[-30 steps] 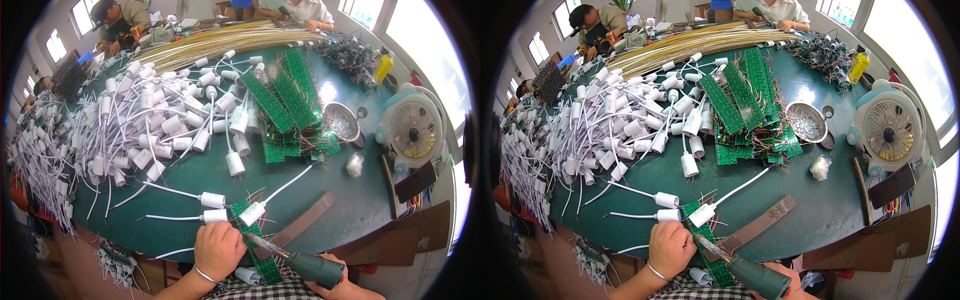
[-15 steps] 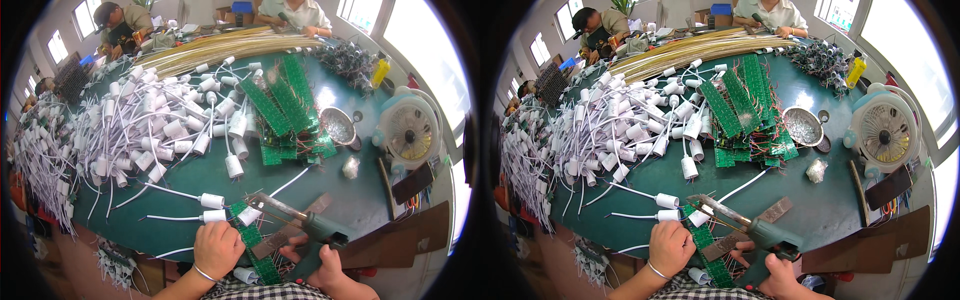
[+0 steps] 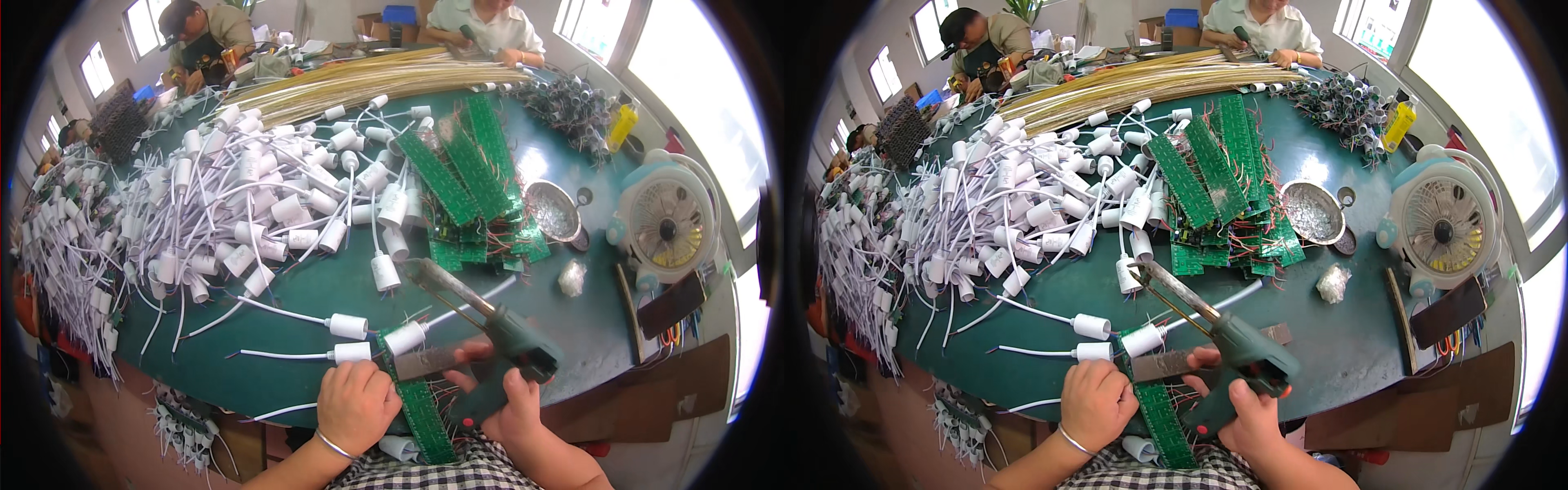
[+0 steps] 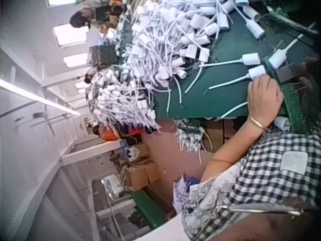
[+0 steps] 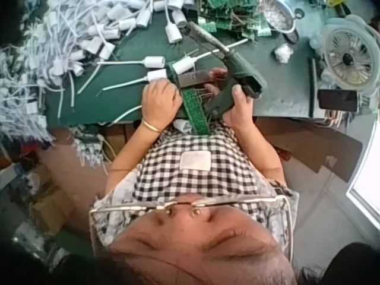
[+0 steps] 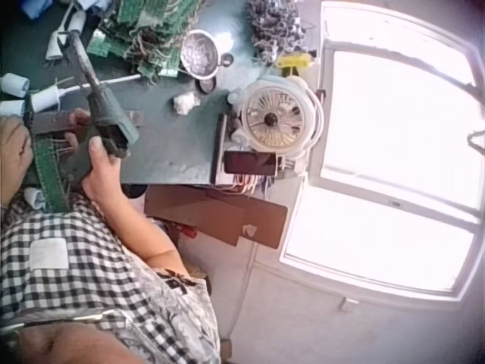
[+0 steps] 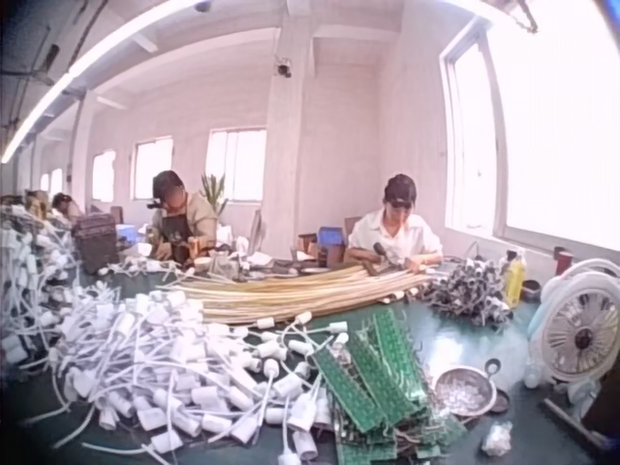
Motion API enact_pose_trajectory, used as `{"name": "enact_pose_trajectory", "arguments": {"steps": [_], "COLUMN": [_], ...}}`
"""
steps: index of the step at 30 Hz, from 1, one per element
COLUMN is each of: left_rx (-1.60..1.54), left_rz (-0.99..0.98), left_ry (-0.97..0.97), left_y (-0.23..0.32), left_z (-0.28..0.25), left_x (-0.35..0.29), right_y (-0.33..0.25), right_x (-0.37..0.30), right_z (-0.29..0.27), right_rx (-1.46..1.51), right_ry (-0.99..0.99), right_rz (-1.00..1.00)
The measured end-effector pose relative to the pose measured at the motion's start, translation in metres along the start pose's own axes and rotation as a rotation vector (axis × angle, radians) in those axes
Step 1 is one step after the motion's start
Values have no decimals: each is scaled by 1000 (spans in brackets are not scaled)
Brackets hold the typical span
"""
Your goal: The person solders the wires of socket components onto circuit boards using a soldering tool and sets the completed assemblies aside.
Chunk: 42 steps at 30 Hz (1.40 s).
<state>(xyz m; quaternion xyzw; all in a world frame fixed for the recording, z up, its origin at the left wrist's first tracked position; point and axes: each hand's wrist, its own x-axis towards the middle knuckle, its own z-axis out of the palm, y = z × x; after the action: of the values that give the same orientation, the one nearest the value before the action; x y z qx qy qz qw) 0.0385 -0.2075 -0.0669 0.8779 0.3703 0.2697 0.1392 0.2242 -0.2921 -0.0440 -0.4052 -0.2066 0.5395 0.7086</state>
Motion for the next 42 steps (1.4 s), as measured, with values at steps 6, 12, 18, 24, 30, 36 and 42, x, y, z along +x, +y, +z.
{"name": "enact_pose_trajectory", "arguments": {"steps": [6, 12, 18, 24, 30, 36, 42], "left_rx": [-20, -113, -98, 29, 8, -64, -45], "left_rz": [-15, -14, -22, -23, -18, -176, -158], "left_ry": [-7, 81, 80, 11, 80, -182, -155], "left_y": [-3, -6, -2, -4, -6, 2, 2], "left_z": [0, 1, -7, -7, -1, -12, -16], "left_x": [-1, -3, 3, 13, 10, 18, 19], "right_y": [5, 15, 7, 4, 6, 4, 5], "right_x": [-12, -88, -88, -67, -68, -71, -72], "right_z": [-9, -93, -76, -51, -52, -52, -52], "right_rx": [23, -430, -429, -270, -219, -229, -236], "right_ry": [-81, -102, 66, 58, 68, 114, 140], "right_rz": [2, 112, 160, -105, -49, -20, -16]}}
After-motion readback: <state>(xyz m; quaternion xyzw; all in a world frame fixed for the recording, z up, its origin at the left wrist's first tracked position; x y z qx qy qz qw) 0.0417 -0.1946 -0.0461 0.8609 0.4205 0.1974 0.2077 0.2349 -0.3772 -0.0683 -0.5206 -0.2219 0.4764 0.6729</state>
